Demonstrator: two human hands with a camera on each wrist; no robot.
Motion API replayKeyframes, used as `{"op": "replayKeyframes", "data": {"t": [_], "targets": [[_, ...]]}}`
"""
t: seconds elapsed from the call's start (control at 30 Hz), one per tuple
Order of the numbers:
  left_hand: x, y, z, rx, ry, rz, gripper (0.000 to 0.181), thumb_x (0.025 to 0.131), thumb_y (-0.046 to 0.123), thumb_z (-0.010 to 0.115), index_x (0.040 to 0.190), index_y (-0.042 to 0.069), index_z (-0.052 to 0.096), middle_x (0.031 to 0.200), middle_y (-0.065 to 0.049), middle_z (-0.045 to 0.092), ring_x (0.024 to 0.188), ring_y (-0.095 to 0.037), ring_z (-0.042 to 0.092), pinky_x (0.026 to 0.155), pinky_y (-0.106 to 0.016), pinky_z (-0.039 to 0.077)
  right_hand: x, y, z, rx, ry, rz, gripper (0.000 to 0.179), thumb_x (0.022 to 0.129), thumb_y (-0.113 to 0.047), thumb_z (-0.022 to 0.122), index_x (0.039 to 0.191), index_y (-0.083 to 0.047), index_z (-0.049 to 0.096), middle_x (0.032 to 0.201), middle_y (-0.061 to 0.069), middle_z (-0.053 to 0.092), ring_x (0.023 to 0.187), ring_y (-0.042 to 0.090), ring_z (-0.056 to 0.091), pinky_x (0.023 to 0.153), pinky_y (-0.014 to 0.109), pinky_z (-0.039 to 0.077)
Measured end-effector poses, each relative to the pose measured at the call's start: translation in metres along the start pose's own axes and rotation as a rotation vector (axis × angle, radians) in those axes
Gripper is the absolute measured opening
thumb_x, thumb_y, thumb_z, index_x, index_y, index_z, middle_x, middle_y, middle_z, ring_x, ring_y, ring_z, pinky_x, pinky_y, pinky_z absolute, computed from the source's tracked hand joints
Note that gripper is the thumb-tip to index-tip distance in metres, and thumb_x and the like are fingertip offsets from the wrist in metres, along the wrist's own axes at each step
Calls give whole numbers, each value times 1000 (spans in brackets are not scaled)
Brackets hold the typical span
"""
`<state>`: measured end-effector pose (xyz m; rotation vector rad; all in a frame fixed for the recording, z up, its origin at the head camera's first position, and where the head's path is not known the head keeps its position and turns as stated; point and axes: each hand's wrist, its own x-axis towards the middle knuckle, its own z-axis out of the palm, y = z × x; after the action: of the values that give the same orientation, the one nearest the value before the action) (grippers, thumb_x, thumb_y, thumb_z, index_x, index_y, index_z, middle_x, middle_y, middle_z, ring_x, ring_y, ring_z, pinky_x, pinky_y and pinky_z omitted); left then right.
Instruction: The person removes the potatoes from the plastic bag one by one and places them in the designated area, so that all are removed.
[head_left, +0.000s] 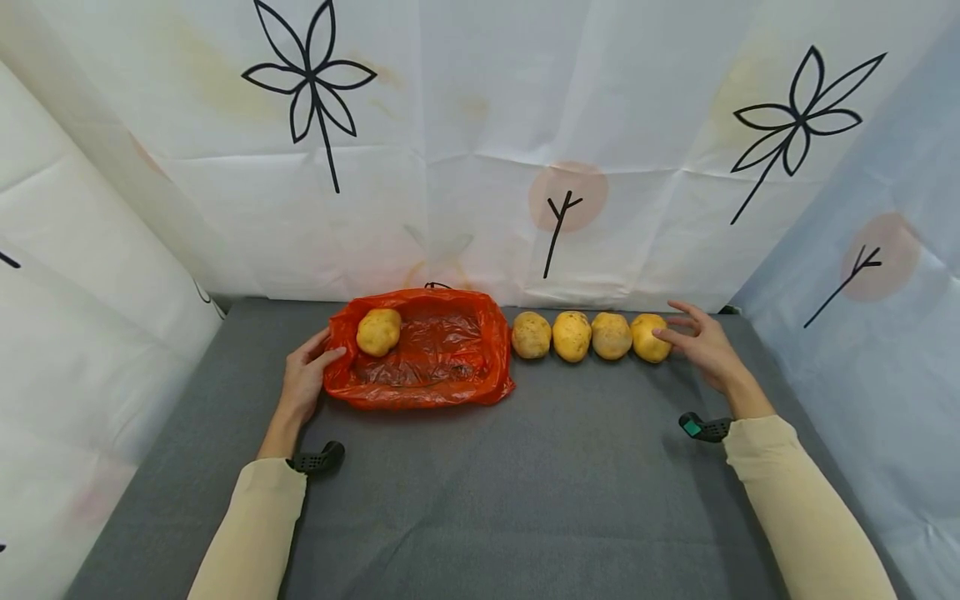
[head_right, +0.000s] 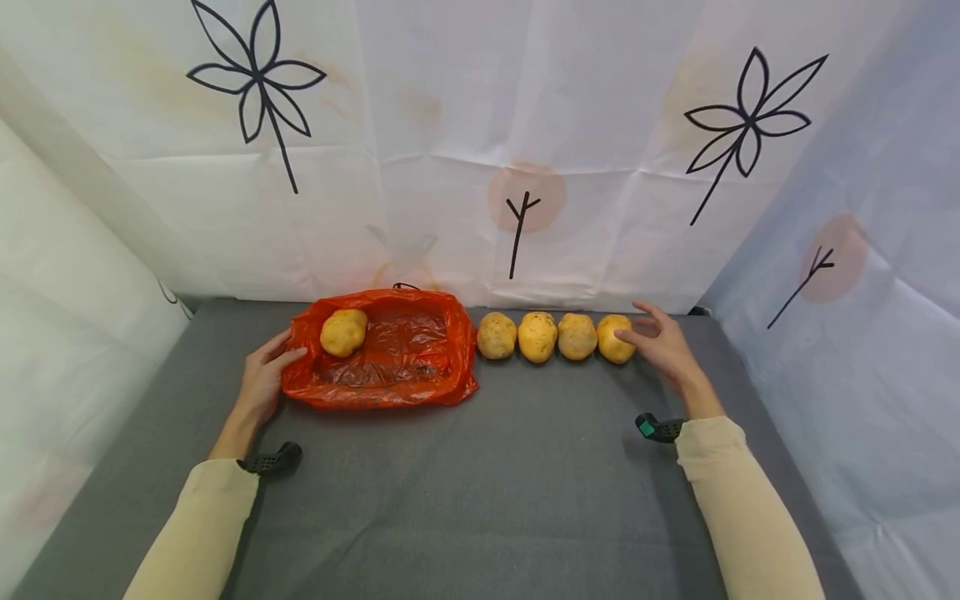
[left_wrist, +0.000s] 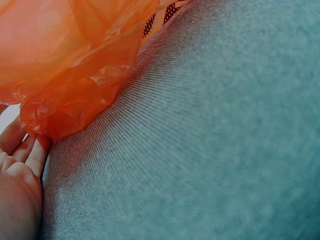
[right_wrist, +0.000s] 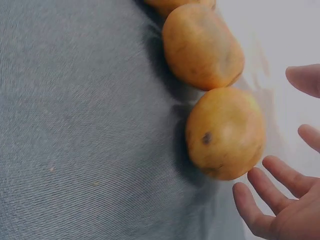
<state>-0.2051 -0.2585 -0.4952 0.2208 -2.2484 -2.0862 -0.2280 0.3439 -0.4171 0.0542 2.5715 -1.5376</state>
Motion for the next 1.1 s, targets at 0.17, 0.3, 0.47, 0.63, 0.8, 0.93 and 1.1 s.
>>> {"op": "replayKeyframes", "data": {"t": [0.17,0.3,0.47,0.63,0.8,0.93,1.1], "targets": [[0,0,0,2,-5,4,59,103,21,62,156,8,40,157,-17,41,126,-14,50,88,-12,49,-5,-13,0,-20,-6,-36,86,101,-30,66,163,-8,12,161,33,20,142,52,28,108,66,33],[2,-3,-1,-2,-9,12,60,102,23,63,156,7,40,157,-18,40,126,-14,51,89,-12,49,-9,-21,0,-37,-15,-52,86,100,-31,66,164,-9,13,161,31,21,143,51,29,108,66,34],[4,-5,-2,-5,-11,20,61,102,25,64,155,6,41,156,-20,41,124,-12,52,89,-13,49,-12,-30,3,-63,-26,-78,86,99,-33,68,164,-11,15,161,28,23,144,51,26,109,69,30],[3,-5,-1,-11,-11,19,61,102,25,64,155,6,42,155,-20,41,123,-11,52,89,-13,50,-14,-37,10,-58,-45,-126,84,100,-29,68,163,-9,17,161,29,25,144,52,25,107,71,31],[2,-3,-1,-21,-5,6,60,102,22,64,155,7,42,156,-18,41,124,-11,52,89,-13,49,-17,-44,20,-53,-56,-174,80,100,-26,67,162,-10,21,159,29,28,142,52,27,106,71,32],[1,-1,-1,-16,-7,-3,59,103,21,62,156,8,41,157,-17,40,125,-12,51,89,-12,49,-18,-49,30,-31,-65,-209,74,100,-21,67,161,-10,25,157,27,32,141,50,31,106,70,33],[1,0,0,-11,-6,-5,57,103,18,62,156,9,41,156,-17,41,123,-10,52,88,-12,49,-18,-56,43,-15,-73,-249,70,100,-21,67,159,-11,31,155,24,37,139,47,36,106,67,35]]}}
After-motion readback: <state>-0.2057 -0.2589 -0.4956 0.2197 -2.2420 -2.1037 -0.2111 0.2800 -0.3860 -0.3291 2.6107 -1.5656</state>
